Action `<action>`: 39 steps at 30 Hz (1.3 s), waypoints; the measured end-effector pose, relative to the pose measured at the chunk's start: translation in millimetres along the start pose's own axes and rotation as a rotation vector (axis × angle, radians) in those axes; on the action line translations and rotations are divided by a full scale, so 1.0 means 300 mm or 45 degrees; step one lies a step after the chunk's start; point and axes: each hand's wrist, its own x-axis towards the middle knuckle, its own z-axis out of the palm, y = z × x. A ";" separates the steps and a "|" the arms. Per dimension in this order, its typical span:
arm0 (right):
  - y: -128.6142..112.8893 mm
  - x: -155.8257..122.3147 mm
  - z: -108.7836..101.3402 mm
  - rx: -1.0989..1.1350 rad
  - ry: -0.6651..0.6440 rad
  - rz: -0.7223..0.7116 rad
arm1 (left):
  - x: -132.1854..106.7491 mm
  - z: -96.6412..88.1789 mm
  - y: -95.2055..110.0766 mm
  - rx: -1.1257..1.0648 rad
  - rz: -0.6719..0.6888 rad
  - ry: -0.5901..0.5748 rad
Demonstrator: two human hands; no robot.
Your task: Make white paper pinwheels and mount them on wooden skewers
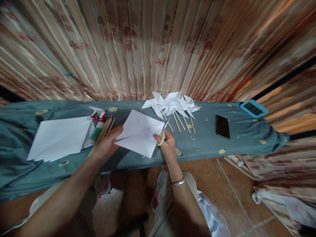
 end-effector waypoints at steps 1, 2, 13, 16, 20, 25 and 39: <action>0.003 0.003 0.005 0.012 0.044 -0.031 | -0.004 0.011 -0.003 -0.098 0.007 -0.025; 0.005 0.004 0.012 0.018 0.077 -0.060 | -0.009 0.024 -0.008 -0.175 0.006 -0.043; 0.023 -0.009 0.093 0.008 0.019 -0.086 | -0.002 0.087 -0.096 -0.327 0.004 0.363; 0.014 -0.021 0.088 -0.122 -0.117 -0.019 | 0.022 0.050 -0.072 -0.204 0.138 0.421; 0.011 -0.068 0.071 -0.303 -0.414 0.077 | 0.050 -0.004 -0.012 -0.142 0.251 0.503; 0.032 -0.130 0.054 -0.391 -0.749 0.201 | 0.068 -0.043 0.053 -0.072 0.320 0.620; 0.022 -0.122 0.074 -0.402 -0.862 0.358 | 0.071 -0.038 0.021 -0.027 0.273 0.513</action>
